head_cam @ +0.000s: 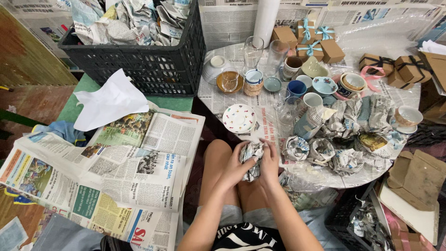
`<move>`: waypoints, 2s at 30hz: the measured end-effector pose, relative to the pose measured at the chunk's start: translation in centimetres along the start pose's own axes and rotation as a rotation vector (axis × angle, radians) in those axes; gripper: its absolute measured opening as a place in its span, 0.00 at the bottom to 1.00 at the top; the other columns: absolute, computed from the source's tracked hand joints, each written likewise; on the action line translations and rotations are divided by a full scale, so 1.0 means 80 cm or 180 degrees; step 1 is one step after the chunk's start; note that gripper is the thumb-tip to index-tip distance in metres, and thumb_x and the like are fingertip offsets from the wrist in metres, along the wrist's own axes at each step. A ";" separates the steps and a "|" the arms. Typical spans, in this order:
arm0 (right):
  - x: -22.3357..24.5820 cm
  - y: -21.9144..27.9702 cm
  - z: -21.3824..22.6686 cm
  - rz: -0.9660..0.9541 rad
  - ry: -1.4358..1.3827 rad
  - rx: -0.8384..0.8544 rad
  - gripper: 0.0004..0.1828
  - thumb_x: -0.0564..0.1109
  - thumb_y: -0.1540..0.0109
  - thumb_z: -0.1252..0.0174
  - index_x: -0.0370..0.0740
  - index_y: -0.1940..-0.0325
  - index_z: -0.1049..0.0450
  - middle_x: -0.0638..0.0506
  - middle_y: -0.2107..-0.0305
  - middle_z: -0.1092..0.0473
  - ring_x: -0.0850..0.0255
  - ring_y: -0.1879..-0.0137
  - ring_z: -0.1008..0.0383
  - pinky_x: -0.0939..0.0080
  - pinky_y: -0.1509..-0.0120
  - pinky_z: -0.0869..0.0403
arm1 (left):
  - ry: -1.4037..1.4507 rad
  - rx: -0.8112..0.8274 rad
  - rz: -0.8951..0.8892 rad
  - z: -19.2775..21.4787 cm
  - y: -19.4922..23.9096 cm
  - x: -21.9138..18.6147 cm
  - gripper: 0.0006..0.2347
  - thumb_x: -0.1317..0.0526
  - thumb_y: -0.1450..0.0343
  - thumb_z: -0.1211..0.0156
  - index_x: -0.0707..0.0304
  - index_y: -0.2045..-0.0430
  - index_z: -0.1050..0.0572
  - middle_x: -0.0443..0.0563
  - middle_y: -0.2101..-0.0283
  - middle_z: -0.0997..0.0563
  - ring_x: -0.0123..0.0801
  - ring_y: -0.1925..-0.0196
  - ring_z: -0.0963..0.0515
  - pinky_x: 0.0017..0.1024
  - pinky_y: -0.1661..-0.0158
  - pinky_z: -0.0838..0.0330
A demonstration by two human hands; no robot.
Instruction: The person wraps small ceramic items, including a saucer and a cup, using newspaper. They fold the paper around each item and place the wrapped pieces on a table covered with newspaper.
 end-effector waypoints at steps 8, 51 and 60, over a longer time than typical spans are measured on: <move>0.107 0.039 -0.043 0.1104 0.1734 0.1034 0.21 0.49 0.25 0.56 0.31 0.41 0.26 0.44 0.42 0.28 0.59 0.34 0.30 0.60 0.27 0.37 | 0.0621 0.0008 0.0263 0.003 0.005 -0.001 0.27 0.76 0.34 0.52 0.61 0.36 0.35 0.54 0.42 0.25 0.34 0.40 0.26 0.30 0.41 0.31; 0.202 0.039 -0.062 0.1899 0.3081 0.1355 0.17 0.43 0.31 0.51 0.40 0.40 0.27 0.42 0.41 0.32 0.46 0.29 0.36 0.50 0.27 0.38 | 0.1001 -0.0069 0.0801 -0.061 -0.036 0.050 0.25 0.47 0.22 0.62 0.59 0.31 0.39 0.51 0.28 0.36 0.33 0.25 0.41 0.31 0.30 0.51; 0.156 0.006 -0.022 0.0142 0.0817 0.2035 0.35 0.46 0.33 0.58 0.47 0.20 0.54 0.42 0.27 0.43 0.52 0.22 0.43 0.53 0.22 0.46 | 0.1587 -0.0198 0.1172 -0.070 -0.041 0.061 0.20 0.51 0.23 0.45 0.74 0.48 0.24 0.53 0.53 0.18 0.31 0.52 0.20 0.30 0.50 0.27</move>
Point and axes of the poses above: each hand's wrist, its own y-axis away from the middle knuckle, its own z-axis out of the back of the hand, x = y × z, the point moved 9 cm from there along -y, towards the middle knuckle
